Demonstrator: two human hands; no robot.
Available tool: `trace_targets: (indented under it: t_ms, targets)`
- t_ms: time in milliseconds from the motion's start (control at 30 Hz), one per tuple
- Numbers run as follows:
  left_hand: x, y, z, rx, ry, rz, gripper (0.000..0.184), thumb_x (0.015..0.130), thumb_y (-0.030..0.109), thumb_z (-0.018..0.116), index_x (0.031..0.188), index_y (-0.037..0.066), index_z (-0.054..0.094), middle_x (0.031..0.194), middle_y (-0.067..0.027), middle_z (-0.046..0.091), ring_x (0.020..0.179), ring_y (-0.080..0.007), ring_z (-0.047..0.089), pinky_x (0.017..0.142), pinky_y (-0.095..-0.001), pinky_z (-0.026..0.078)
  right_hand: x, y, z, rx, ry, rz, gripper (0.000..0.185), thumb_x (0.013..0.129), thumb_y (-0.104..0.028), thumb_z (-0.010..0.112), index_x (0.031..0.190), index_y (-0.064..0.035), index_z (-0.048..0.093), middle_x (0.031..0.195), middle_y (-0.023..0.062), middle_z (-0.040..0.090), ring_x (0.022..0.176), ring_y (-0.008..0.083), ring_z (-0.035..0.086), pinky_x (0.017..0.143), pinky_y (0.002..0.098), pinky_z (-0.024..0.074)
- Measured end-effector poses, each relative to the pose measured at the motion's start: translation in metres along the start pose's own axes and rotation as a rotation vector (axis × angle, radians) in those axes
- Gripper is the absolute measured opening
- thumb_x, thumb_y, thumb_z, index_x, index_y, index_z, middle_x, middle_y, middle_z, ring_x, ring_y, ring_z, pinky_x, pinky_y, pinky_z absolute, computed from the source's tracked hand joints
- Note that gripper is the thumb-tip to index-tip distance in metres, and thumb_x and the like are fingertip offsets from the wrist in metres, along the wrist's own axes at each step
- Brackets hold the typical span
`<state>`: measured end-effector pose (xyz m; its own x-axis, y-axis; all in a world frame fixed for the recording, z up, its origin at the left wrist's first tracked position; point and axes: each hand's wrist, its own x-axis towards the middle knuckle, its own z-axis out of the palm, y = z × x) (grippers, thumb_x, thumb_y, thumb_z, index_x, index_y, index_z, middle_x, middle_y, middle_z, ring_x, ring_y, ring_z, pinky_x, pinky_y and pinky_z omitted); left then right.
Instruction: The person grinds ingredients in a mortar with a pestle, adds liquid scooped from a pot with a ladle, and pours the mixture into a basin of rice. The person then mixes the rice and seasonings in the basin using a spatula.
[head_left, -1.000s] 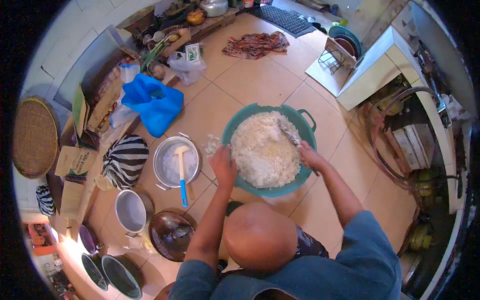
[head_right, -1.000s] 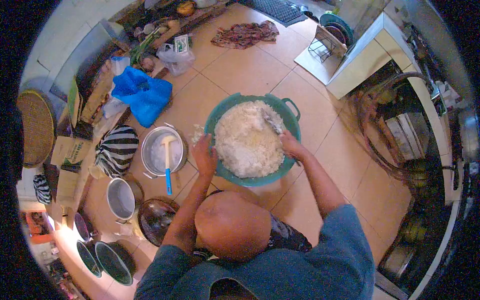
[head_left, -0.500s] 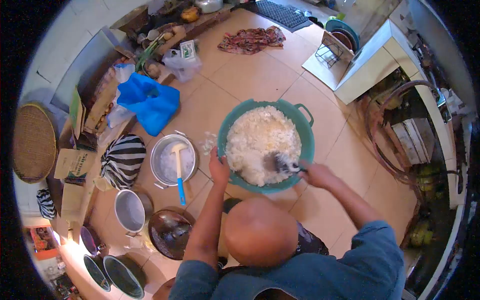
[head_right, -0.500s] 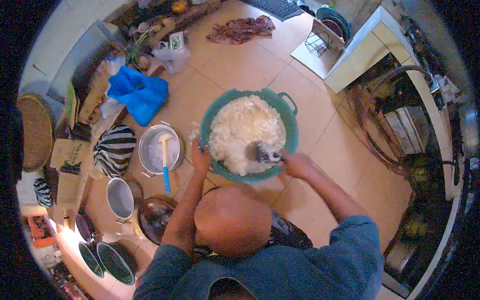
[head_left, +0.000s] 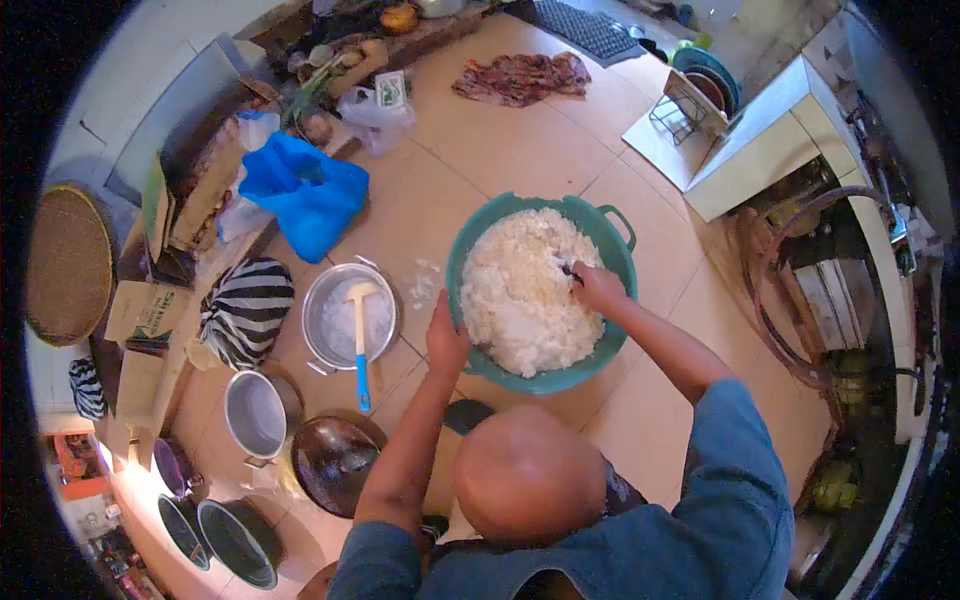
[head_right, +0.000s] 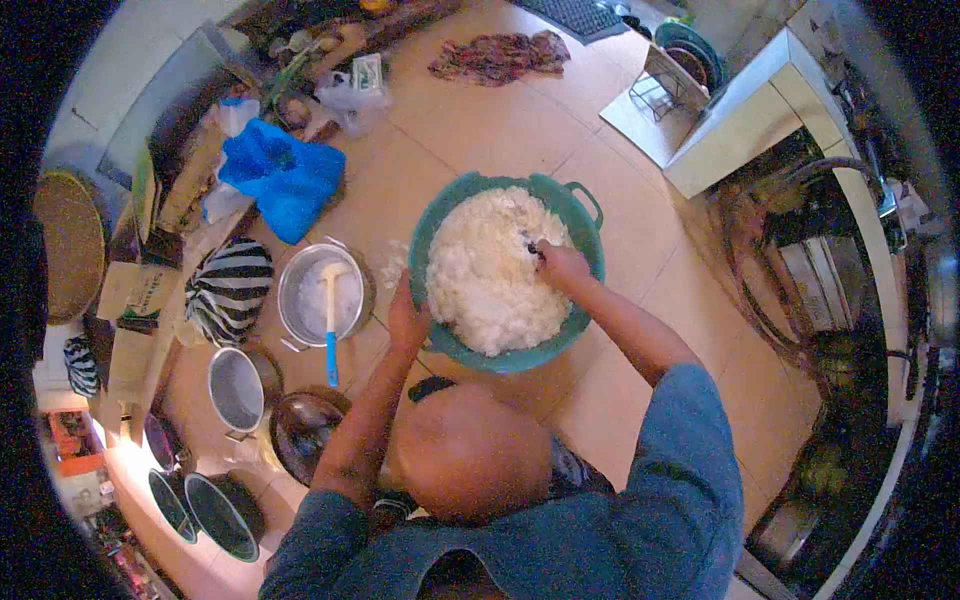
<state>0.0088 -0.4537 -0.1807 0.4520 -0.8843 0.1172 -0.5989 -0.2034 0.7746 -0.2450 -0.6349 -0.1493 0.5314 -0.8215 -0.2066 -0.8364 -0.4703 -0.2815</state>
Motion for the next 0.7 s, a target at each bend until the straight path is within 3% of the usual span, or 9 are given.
trace_targets:
  t_ms: [133, 333, 433, 533, 633, 700]
  targets:
    - [-0.001, -0.002, 0.0, 0.03, 0.082, -0.001, 0.068, 0.068, -0.003, 0.054, 0.133, 0.0, 0.032, 0.12, -0.0245, 0.05, 0.102, -0.0392, 0.054, 0.085, -0.0414, 0.045, -0.001, -0.017, -0.009, -0.113, 0.007, -0.1, 0.021, 0.079, -0.017, 0.051, 0.098, -0.0083, 0.053, 0.073, 0.0153, 0.062, 0.071, 0.0352, 0.062, 0.061, 0.0468, 0.0486]
    - [0.001, -0.007, 0.005, -0.008, 0.095, -0.094, 0.063, 0.069, -0.002, 0.055, 0.13, 0.0, 0.036, 0.113, -0.0255, 0.054, 0.098, -0.0391, 0.056, 0.083, -0.0419, 0.045, -0.021, -0.051, -0.036, -0.437, 0.022, -0.33, 0.023, 0.08, -0.013, 0.052, 0.102, -0.0075, 0.052, 0.062, 0.0148, 0.058, 0.057, 0.0326, 0.059, 0.045, 0.0465, 0.0426]
    - [0.0, -0.011, 0.007, -0.004, 0.105, -0.112, 0.06, 0.071, -0.003, 0.054, 0.129, -0.001, 0.037, 0.111, -0.0258, 0.055, 0.097, -0.0388, 0.056, 0.082, -0.0418, 0.045, -0.04, -0.061, -0.008, -0.548, 0.184, -0.447, 0.027, 0.08, -0.011, 0.05, 0.106, -0.0055, 0.051, 0.061, 0.0148, 0.056, 0.05, 0.0294, 0.057, 0.039, 0.043, 0.0407]
    - [-0.002, -0.01, 0.007, 0.0, 0.189, -0.038, 0.057, 0.073, -0.002, 0.052, 0.128, 0.0, 0.039, 0.109, -0.0246, 0.056, 0.096, -0.0386, 0.057, 0.081, -0.0419, 0.046, -0.08, -0.088, -0.004, -0.626, 0.117, -0.358, 0.032, 0.08, -0.012, 0.051, 0.112, -0.005, 0.05, 0.06, 0.0146, 0.055, 0.047, 0.0267, 0.055, 0.037, 0.0402, 0.0402]
    - [-0.004, -0.001, 0.002, -0.068, 0.168, -0.097, 0.056, 0.073, -0.001, 0.051, 0.128, 0.001, 0.04, 0.11, -0.0232, 0.056, 0.096, -0.0384, 0.057, 0.081, -0.0416, 0.046, -0.103, -0.09, -0.022, -0.523, 0.119, -0.429, 0.035, 0.08, -0.014, 0.052, 0.114, -0.0046, 0.05, 0.061, 0.0156, 0.055, 0.047, 0.0273, 0.054, 0.037, 0.0409, 0.0402]
    - [-0.002, -0.007, 0.004, -0.059, 0.13, -0.131, 0.056, 0.073, -0.001, 0.051, 0.128, 0.002, 0.04, 0.112, -0.0223, 0.056, 0.096, -0.0383, 0.057, 0.082, -0.0414, 0.046, -0.112, -0.086, -0.048, -0.54, -0.067, -0.325, 0.036, 0.082, -0.015, 0.051, 0.118, -0.0139, 0.049, 0.066, 0.0134, 0.057, 0.055, 0.0299, 0.058, 0.043, 0.0419, 0.0434]
